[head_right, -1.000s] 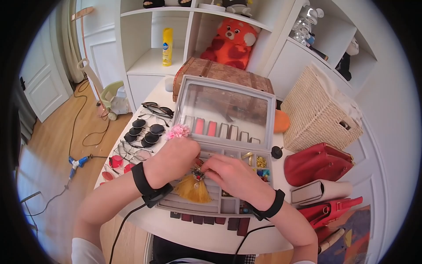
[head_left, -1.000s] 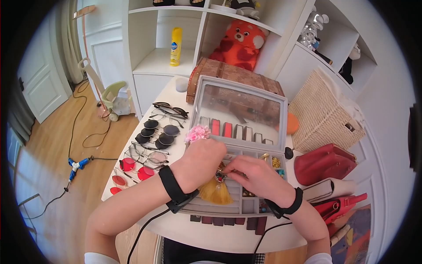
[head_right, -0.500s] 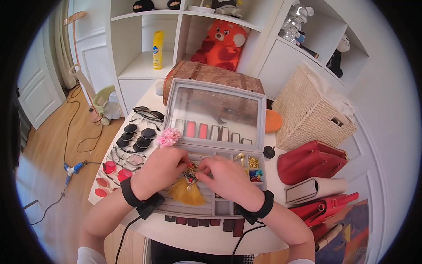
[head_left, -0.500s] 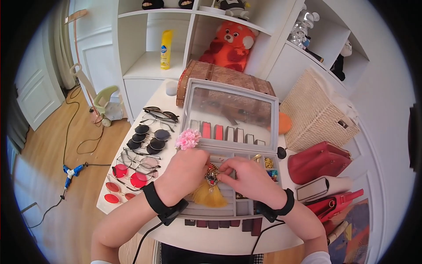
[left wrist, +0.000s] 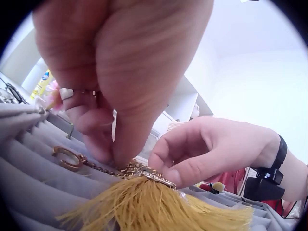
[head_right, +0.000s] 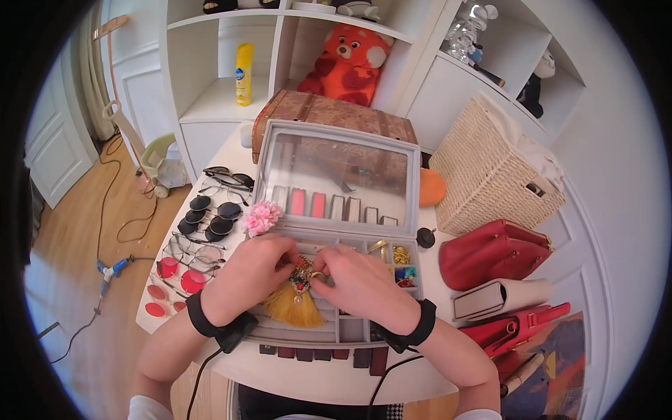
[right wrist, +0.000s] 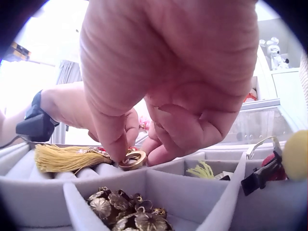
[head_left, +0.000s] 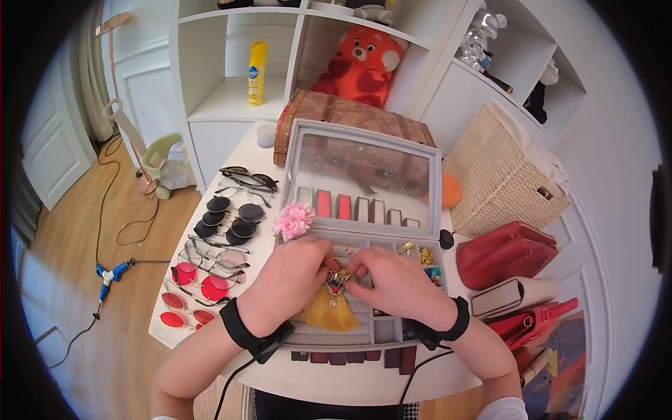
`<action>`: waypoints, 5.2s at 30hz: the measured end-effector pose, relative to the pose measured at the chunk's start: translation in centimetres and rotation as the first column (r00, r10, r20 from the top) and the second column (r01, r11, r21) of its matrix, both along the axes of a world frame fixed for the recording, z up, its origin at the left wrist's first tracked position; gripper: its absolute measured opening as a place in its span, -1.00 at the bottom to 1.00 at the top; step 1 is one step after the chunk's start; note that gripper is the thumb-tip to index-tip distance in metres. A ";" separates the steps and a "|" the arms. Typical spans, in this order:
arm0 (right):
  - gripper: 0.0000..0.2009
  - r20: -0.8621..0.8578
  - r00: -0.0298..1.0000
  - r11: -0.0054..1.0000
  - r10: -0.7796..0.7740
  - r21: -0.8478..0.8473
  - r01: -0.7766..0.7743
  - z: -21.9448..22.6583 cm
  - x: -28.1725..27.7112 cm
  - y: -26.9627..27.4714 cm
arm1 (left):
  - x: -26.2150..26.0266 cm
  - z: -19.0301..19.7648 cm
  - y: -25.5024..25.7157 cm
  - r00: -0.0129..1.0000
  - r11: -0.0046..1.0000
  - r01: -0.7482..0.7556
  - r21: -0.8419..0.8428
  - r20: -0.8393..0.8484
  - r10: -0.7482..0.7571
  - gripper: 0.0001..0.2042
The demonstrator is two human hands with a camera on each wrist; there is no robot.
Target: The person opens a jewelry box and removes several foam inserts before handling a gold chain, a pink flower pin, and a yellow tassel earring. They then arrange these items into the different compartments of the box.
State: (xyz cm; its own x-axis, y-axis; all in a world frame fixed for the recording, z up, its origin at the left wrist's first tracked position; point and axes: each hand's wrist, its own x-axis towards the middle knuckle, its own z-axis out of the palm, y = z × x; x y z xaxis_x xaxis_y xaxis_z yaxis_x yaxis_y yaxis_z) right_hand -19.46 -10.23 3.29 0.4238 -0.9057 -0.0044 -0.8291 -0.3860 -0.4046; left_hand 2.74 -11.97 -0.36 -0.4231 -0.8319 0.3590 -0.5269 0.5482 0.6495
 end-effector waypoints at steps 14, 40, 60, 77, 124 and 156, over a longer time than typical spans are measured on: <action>-0.80 0.141 0.986 0.992 0.091 -0.097 -0.077 -0.6 -0.2 -2.7 | 0.4 0.3 0.1 0.999 0.998 0.031 0.062 -0.031 -0.029 -0.90; -0.80 0.128 0.990 0.962 0.063 0.255 -0.094 0.1 0.7 -5.0 | 0.8 0.0 0.3 0.993 0.974 -0.007 0.227 -0.111 0.033 -0.86; -0.79 0.075 0.979 0.978 0.190 0.078 -0.195 -0.8 0.3 -4.6 | 0.1 -0.1 0.7 0.988 0.970 -0.045 0.238 -0.134 0.079 -0.87; -0.81 0.060 0.984 0.981 0.170 0.086 -0.175 -1.5 -0.1 -5.0 | 0.1 -1.0 0.7 0.980 0.967 -0.073 0.245 -0.160 0.115 -0.85; -0.72 -0.071 0.987 0.989 0.144 -0.014 -0.146 0.2 -1.2 -1.1 | -1.0 -0.7 1.6 0.967 0.986 -0.092 0.139 -0.224 0.122 -0.81; -0.74 0.079 0.987 0.990 0.137 0.032 -0.140 0.1 -2.0 -1.0 | 2.4 0.6 4.3 0.985 0.991 -0.133 -0.004 0.115 0.132 -0.86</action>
